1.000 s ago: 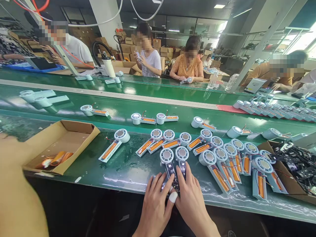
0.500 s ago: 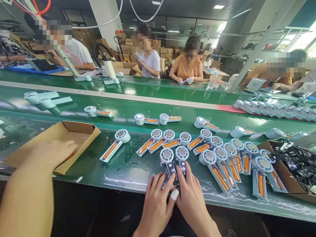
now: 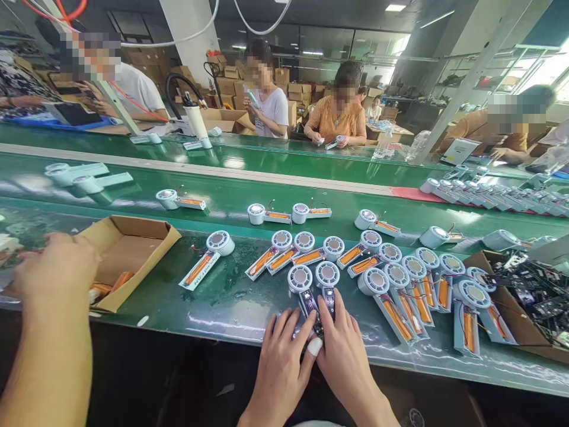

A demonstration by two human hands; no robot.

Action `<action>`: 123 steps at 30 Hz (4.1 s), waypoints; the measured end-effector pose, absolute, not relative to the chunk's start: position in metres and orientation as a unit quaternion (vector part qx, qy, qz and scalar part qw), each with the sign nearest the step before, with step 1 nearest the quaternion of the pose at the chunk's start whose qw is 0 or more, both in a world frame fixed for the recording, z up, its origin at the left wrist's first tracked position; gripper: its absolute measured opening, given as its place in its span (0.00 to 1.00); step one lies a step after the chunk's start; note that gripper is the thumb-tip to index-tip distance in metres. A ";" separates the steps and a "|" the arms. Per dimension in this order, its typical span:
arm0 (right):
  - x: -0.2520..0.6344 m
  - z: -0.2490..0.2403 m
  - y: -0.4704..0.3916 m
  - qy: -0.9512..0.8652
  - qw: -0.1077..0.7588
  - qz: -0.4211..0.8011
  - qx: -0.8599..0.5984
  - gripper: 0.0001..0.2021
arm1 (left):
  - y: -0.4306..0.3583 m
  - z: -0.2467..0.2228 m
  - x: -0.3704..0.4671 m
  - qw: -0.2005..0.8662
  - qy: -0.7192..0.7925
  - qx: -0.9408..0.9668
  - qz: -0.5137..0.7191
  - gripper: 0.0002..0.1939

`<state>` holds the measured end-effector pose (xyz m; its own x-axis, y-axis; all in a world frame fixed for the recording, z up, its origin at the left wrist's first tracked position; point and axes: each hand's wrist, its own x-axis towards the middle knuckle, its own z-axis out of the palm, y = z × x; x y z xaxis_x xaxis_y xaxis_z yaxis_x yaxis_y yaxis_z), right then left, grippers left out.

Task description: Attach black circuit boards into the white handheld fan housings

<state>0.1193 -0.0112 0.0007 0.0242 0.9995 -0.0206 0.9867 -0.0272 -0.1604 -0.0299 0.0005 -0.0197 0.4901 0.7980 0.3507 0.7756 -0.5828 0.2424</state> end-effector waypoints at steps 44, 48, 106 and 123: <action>0.123 -0.011 -0.010 -0.699 0.111 0.036 -0.706 0.25 | 0.013 -0.017 -0.039 0.193 0.458 0.807 0.320 0.26; 0.118 -0.006 -0.004 -0.681 0.109 0.049 -0.722 0.25 | 0.019 -0.018 -0.046 0.210 0.478 0.774 0.359 0.23; 0.115 0.003 0.004 -0.677 0.035 0.032 -0.734 0.27 | 0.008 -0.023 -0.026 -0.002 0.449 0.870 0.202 0.28; 0.117 -0.004 0.002 -0.679 0.074 0.029 -0.730 0.21 | 0.009 -0.012 -0.030 0.127 0.466 0.826 0.291 0.26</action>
<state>0.1165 0.0018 -0.0043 0.0756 0.9954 0.0582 0.9868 -0.0664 -0.1475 -0.0301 0.0094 -0.0116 0.3967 0.8439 0.3613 0.6958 -0.5331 0.4812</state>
